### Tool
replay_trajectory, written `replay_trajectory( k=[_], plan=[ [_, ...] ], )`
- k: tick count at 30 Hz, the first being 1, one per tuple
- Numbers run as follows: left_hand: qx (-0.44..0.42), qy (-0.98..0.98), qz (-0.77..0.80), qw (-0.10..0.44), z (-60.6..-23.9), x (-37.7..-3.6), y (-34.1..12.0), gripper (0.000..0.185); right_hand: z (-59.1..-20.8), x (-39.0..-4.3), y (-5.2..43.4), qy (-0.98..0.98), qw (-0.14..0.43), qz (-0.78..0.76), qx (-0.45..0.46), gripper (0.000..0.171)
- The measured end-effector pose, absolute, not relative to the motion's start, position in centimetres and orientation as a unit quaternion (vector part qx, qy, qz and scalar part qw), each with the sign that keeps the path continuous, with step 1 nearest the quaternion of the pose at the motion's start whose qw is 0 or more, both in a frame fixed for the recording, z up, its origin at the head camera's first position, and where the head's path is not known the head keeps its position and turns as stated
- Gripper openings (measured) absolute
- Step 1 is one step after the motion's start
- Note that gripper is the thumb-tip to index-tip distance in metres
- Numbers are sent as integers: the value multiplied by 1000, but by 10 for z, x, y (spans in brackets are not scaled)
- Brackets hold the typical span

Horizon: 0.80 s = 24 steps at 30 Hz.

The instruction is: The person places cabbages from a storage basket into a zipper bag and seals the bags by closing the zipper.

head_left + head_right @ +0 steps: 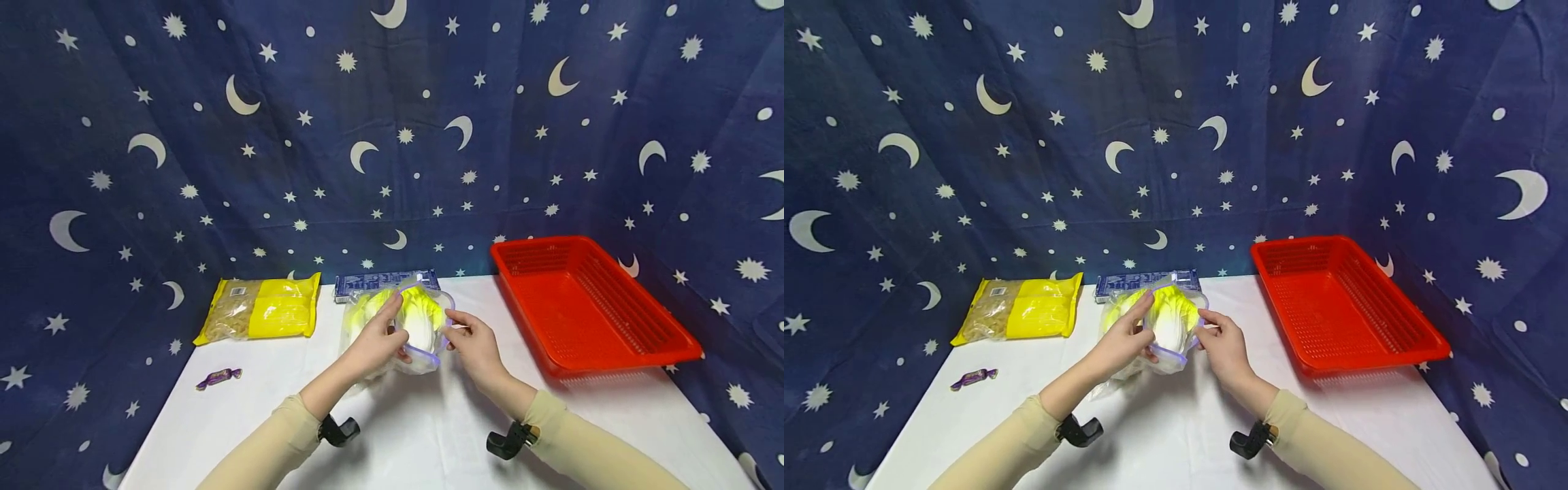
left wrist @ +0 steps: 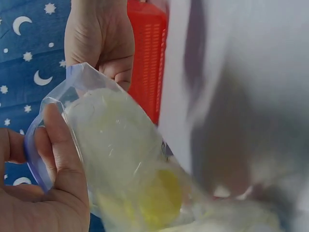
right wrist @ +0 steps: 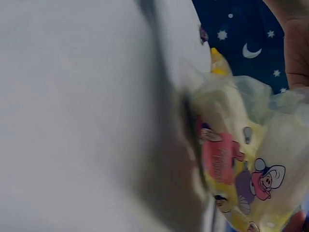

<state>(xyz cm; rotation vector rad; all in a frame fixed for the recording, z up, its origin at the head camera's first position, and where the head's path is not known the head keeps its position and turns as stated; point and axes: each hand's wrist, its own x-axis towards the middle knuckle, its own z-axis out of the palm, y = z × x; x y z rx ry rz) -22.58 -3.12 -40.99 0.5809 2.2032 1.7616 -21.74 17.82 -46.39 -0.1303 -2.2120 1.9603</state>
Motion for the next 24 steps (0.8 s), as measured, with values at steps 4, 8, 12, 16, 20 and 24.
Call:
replay_trajectory(
  k=[4,8,12,16,20,24],
  plan=[
    [199,764,601,128,-395,-228,-41,80,-443,-221,175,-767,101,634,-14,42],
    [199,767,596,127,-380,-231,-49,78,-419,-227,171,-786,91,611,-2,46],
    [182,769,599,126,-368,-234,-56,76,-398,-235,168,-799,69,597,15,53],
    [165,776,597,120,-358,-236,-61,76,-381,-241,164,-804,47,592,41,59],
    [156,774,603,115,-351,-239,-65,75,-366,-246,161,-809,31,583,63,62],
    [146,769,612,110,-342,-242,-68,74,-352,-250,159,-812,16,579,72,63]
  ],
)
